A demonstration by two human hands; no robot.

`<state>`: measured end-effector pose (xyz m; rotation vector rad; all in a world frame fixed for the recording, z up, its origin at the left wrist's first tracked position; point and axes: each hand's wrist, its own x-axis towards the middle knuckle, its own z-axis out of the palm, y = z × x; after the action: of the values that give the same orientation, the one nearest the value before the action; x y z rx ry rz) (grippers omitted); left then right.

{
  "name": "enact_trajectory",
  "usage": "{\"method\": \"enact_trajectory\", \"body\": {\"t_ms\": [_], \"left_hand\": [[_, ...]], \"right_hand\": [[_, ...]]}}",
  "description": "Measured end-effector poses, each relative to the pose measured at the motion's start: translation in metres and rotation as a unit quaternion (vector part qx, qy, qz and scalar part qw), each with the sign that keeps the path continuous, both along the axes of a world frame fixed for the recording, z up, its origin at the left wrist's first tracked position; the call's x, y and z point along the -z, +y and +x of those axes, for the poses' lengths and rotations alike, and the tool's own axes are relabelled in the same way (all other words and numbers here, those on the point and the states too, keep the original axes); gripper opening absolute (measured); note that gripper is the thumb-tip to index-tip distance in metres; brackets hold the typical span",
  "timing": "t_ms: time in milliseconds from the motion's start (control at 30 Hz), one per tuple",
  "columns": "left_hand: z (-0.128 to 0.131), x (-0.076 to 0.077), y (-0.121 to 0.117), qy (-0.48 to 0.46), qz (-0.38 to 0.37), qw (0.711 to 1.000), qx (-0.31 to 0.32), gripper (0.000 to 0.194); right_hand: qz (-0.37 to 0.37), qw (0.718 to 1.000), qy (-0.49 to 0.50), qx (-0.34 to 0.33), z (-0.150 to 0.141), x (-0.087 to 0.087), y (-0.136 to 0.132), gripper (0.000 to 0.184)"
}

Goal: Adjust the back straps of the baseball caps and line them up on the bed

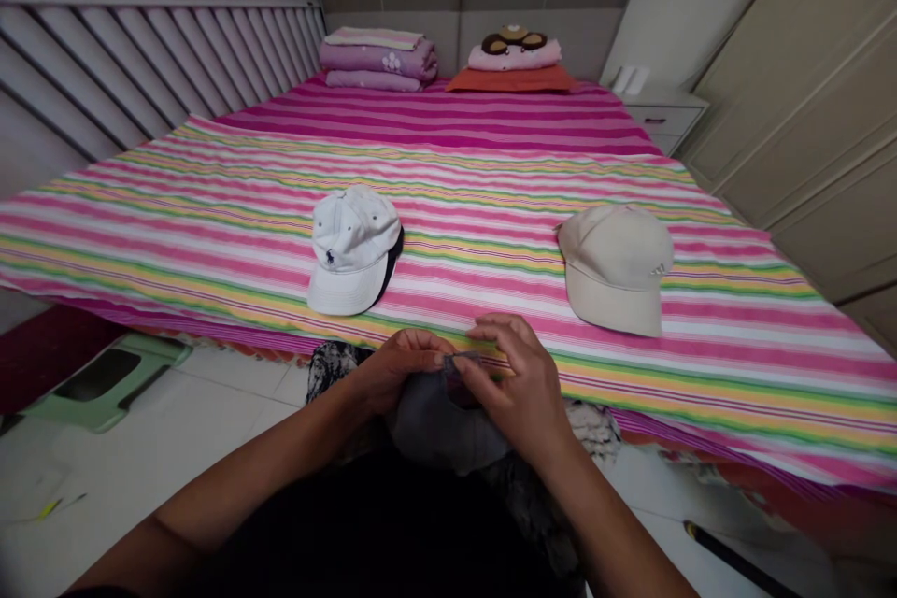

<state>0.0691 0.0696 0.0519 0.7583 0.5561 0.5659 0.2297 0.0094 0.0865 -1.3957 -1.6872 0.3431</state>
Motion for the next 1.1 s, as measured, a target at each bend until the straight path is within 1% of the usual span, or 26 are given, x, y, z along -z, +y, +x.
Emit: {"method": "enact_trajectory", "body": {"t_ms": [33, 67, 100, 167, 200, 300, 467, 533, 633, 733, 833, 933, 1033, 1100], "left_hand": [[0.001, 0.001, 0.000, 0.000, -0.001, 1.000, -0.006, 0.022], [0.001, 0.001, 0.000, -0.001, 0.000, 1.000, -0.010, 0.022], [0.002, 0.001, 0.000, -0.003, 0.001, 1.000, -0.012, 0.022], [0.003, 0.001, -0.001, -0.007, 0.007, 1.000, -0.020, 0.021], [0.004, 0.001, -0.001, -0.009, 0.012, 1.000, -0.025, 0.020], [0.004, 0.002, -0.001, -0.007, 0.014, 0.999, -0.040, 0.018], [0.004, 0.002, -0.002, -0.003, 0.013, 0.999, -0.045, 0.019], [0.005, 0.002, -0.002, -0.003, 0.013, 0.999, -0.052, 0.019], [0.006, 0.001, -0.003, -0.009, 0.016, 0.998, -0.060, 0.018], [0.006, -0.002, -0.004, -0.020, 0.021, 0.998, -0.051, 0.019], [0.007, -0.004, -0.006, -0.019, 0.020, 0.998, -0.048, 0.019], [0.010, -0.005, -0.010, -0.012, 0.015, 0.998, -0.063, 0.014], [0.012, -0.005, -0.013, -0.026, -0.001, 0.997, -0.078, 0.009], [0.011, -0.004, -0.014, -0.037, -0.001, 0.996, -0.078, 0.009]], "right_hand": [[0.064, 0.995, -0.069, 0.026, -0.002, 0.001, -0.002, 0.015], [0.114, 0.983, -0.135, 0.043, -0.004, 0.001, -0.003, 0.013], [0.151, 0.968, -0.192, 0.054, -0.006, 0.002, -0.004, 0.011], [0.196, 0.941, -0.270, 0.062, -0.011, 0.003, -0.005, 0.008], [0.207, 0.932, -0.291, 0.063, -0.013, 0.003, -0.005, 0.007], [0.226, 0.918, -0.320, 0.066, -0.016, 0.004, -0.004, 0.006], [0.278, 0.898, -0.333, 0.070, -0.017, 0.006, -0.004, 0.008], [0.287, 0.901, -0.317, 0.065, -0.019, 0.006, -0.004, 0.010], [0.260, 0.930, -0.255, 0.049, -0.025, 0.006, -0.005, 0.008], [0.226, 0.955, -0.191, 0.018, -0.030, 0.007, -0.007, 0.007], [0.231, 0.957, -0.173, 0.010, -0.035, 0.009, -0.008, 0.009], [0.239, 0.954, -0.180, 0.002, -0.041, 0.010, -0.007, 0.010], [0.238, 0.954, -0.182, -0.012, -0.045, 0.008, -0.006, 0.011], [0.230, 0.958, -0.173, -0.021, -0.043, 0.004, -0.008, 0.011]]}}
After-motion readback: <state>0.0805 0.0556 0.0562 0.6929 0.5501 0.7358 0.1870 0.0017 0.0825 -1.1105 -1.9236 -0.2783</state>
